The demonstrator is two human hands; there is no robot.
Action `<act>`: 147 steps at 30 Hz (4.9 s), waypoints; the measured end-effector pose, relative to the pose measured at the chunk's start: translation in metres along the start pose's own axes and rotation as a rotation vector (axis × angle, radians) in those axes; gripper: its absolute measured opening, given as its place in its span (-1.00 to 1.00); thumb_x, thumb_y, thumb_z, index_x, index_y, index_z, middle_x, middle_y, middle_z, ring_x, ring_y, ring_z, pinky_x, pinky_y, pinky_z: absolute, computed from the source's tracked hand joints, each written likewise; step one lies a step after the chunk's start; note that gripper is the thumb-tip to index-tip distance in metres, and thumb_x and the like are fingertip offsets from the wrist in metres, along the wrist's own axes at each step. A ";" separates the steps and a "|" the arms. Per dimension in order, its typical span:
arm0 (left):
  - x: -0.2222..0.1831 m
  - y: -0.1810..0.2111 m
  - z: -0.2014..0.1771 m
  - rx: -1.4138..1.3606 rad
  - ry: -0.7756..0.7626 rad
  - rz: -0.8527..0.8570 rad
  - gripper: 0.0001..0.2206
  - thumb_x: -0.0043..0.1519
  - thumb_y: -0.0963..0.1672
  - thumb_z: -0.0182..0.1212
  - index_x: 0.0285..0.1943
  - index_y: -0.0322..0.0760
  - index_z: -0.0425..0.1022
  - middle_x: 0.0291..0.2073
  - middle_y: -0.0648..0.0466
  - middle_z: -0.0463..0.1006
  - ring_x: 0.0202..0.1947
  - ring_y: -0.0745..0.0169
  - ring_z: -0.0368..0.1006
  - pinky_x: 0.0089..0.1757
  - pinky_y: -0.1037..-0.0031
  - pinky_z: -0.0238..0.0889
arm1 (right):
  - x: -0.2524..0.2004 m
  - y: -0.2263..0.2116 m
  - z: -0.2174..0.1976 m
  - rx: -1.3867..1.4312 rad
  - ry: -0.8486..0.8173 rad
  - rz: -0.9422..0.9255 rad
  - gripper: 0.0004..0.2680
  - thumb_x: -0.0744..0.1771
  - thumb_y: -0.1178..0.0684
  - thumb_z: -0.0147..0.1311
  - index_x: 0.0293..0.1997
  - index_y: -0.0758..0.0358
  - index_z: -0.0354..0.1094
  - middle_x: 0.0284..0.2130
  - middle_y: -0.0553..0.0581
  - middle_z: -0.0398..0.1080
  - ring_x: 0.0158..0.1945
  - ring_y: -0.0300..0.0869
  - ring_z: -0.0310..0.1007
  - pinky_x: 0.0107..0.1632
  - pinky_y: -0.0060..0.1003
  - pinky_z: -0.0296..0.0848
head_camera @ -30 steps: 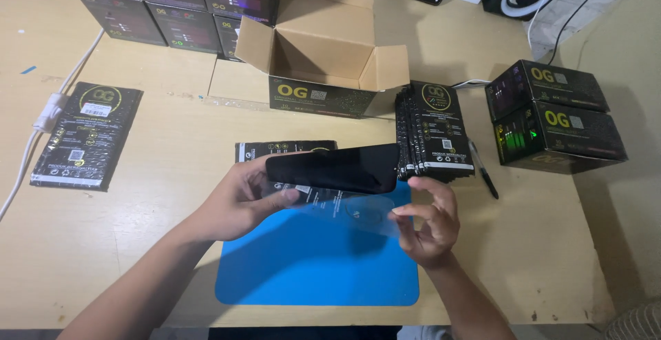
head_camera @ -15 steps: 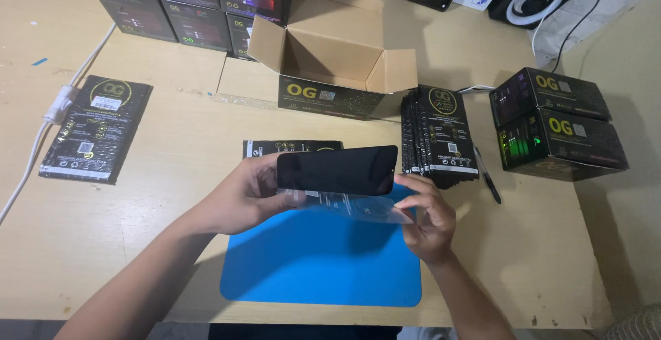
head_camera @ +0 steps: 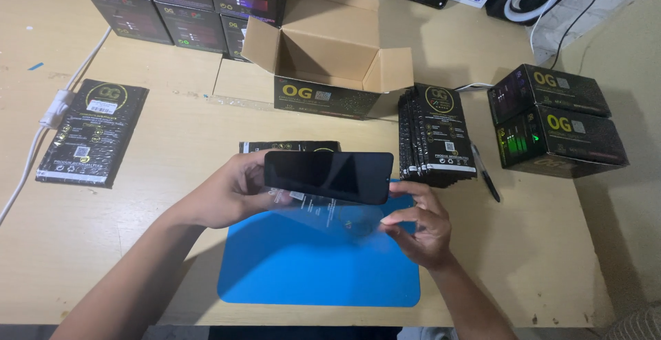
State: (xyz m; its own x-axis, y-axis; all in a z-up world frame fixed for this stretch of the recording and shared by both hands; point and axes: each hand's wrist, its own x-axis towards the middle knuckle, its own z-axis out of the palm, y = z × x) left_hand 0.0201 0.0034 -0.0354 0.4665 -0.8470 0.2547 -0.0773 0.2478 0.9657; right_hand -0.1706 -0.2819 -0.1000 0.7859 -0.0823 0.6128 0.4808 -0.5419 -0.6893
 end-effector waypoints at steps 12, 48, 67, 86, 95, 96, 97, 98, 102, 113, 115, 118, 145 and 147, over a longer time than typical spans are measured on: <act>-0.005 -0.013 -0.014 -0.063 -0.147 -0.120 -0.73 0.24 -0.24 0.29 0.12 -0.29 0.51 -0.13 0.02 0.63 -0.12 0.19 0.60 -0.11 0.40 0.52 | -0.016 -0.015 0.010 -0.049 0.025 -0.111 -0.93 0.27 -0.05 0.37 -0.27 -0.10 0.57 0.06 0.18 0.32 0.15 -0.14 0.38 0.19 -0.25 0.45; 0.006 -0.015 0.020 0.041 -0.037 -0.511 -0.55 0.12 -0.29 0.16 0.25 -0.45 0.58 -0.26 -0.36 0.71 -0.33 -0.30 0.65 -0.30 -0.03 0.58 | 0.012 -0.014 0.004 0.423 0.067 0.598 -0.83 0.30 0.02 0.22 -0.48 0.17 0.35 0.12 0.24 0.30 0.28 -0.02 0.24 0.27 -0.03 0.23; -0.014 -0.129 -0.013 -0.196 -0.019 -0.552 -0.59 0.38 -0.08 -0.05 0.05 -0.46 0.70 -0.54 -0.22 0.62 -0.55 0.01 0.58 -0.48 0.20 0.52 | 0.000 0.002 0.001 0.773 0.228 0.880 -0.88 0.34 0.06 0.06 -0.37 0.15 0.24 0.00 0.18 0.46 0.04 0.01 0.56 -0.03 -0.16 0.48; -0.003 -0.099 -0.008 -0.051 0.084 -0.590 -0.58 0.42 -0.08 -0.08 0.08 -0.57 0.64 -0.44 -0.33 0.54 -0.30 -0.26 0.55 -0.23 -0.02 0.49 | 0.005 -0.016 0.004 0.706 0.079 0.657 -0.86 0.29 0.07 0.20 -0.44 0.15 0.29 0.08 0.27 0.34 0.24 0.04 0.32 0.28 0.05 0.25; -0.006 -0.105 -0.010 0.055 -0.011 -0.535 -0.53 0.41 -0.03 -0.10 0.00 -0.50 0.71 -0.39 -0.34 0.68 -0.25 -0.48 0.62 -0.11 -0.20 0.47 | 0.002 -0.008 0.003 0.690 0.111 0.695 -0.85 0.31 0.04 0.17 -0.43 0.16 0.30 0.05 0.25 0.33 0.26 0.05 0.29 0.30 0.09 0.22; -0.014 -0.141 -0.022 0.070 -0.037 -0.514 -0.52 0.41 -0.02 -0.11 0.00 -0.48 0.71 -0.41 -0.32 0.68 -0.25 -0.48 0.60 -0.08 -0.21 0.44 | 0.002 -0.006 0.002 0.699 0.145 0.742 -0.87 0.32 0.04 0.16 -0.40 0.16 0.30 0.03 0.26 0.33 0.25 0.07 0.32 0.28 0.08 0.27; -0.013 -0.136 -0.018 0.070 -0.037 -0.513 -0.52 0.41 -0.02 -0.11 0.00 -0.48 0.71 -0.41 -0.32 0.68 -0.25 -0.48 0.60 -0.08 -0.21 0.44 | 0.003 -0.007 0.003 0.698 0.145 0.741 -0.87 0.32 0.04 0.16 -0.40 0.16 0.30 0.03 0.26 0.33 0.25 0.07 0.32 0.28 0.08 0.27; -0.013 -0.131 -0.015 0.074 -0.046 -0.517 -0.53 0.41 -0.03 -0.11 -0.03 -0.46 0.72 -0.44 -0.28 0.68 -0.30 -0.37 0.59 -0.10 -0.14 0.45 | 0.004 -0.008 0.004 0.709 0.184 0.768 -0.87 0.33 0.04 0.15 -0.38 0.15 0.31 0.02 0.22 0.35 0.22 0.03 0.36 0.26 0.02 0.31; -0.015 -0.138 -0.012 0.064 -0.057 -0.495 -0.54 0.41 -0.04 -0.09 -0.08 -0.47 0.73 -0.54 -0.21 0.65 -0.42 -0.21 0.55 -0.12 -0.05 0.47 | 0.002 0.001 0.005 0.732 0.240 0.837 -0.88 0.35 0.02 0.11 -0.36 0.12 0.31 -0.04 0.16 0.39 0.16 -0.01 0.43 0.22 -0.03 0.35; -0.007 -0.112 0.005 0.147 -0.026 -0.461 -0.56 0.42 -0.07 -0.09 -0.03 -0.55 0.69 -0.72 -0.13 0.49 -0.66 0.06 0.28 -0.38 0.25 0.40 | 0.015 -0.009 0.003 0.664 0.256 0.836 -0.88 0.35 0.05 0.11 -0.36 0.19 0.35 -0.07 0.17 0.42 0.14 0.00 0.50 0.29 -0.01 0.38; -0.008 -0.107 0.006 0.158 -0.022 -0.455 -0.56 0.42 -0.07 -0.10 -0.02 -0.56 0.68 -0.74 -0.11 0.46 -0.68 0.10 0.23 -0.41 0.29 0.36 | 0.016 -0.011 0.003 0.655 0.245 0.832 -0.88 0.35 0.05 0.11 -0.36 0.19 0.36 -0.08 0.18 0.42 0.13 0.01 0.51 0.29 -0.01 0.39; -0.008 -0.101 0.009 0.176 0.000 -0.466 -0.54 0.43 -0.06 -0.12 -0.01 -0.55 0.68 -0.79 -0.04 0.38 -0.70 0.21 0.12 -0.47 0.39 0.30 | 0.016 -0.011 0.001 0.643 0.242 0.812 -0.88 0.35 0.04 0.12 -0.37 0.18 0.35 -0.07 0.17 0.42 0.14 -0.01 0.50 0.30 0.00 0.39; -0.006 -0.080 0.027 0.261 0.190 -0.356 -0.54 0.45 -0.07 -0.13 -0.16 -0.60 0.63 -0.82 -0.09 0.43 -0.81 0.29 0.11 -0.61 0.53 0.10 | 0.017 -0.003 -0.008 0.456 0.204 0.705 -0.87 0.30 0.05 0.20 -0.38 0.30 0.45 0.00 0.31 0.34 0.26 0.04 0.28 0.29 0.07 0.27; -0.005 -0.093 0.025 0.245 0.200 -0.333 -0.55 0.45 -0.08 -0.13 -0.15 -0.61 0.62 -0.82 -0.08 0.42 -0.80 0.31 0.11 -0.59 0.55 0.11 | 0.017 -0.002 -0.007 0.447 0.215 0.718 -0.88 0.31 0.06 0.18 -0.37 0.29 0.45 -0.01 0.26 0.35 0.24 0.00 0.30 0.28 0.04 0.29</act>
State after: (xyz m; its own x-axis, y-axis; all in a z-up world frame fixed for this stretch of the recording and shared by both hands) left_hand 0.0028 -0.0275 -0.1250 0.6603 -0.7483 -0.0629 -0.0893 -0.1615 0.9828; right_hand -0.1614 -0.2883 -0.0857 0.8888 -0.4582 0.0008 0.0404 0.0766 -0.9962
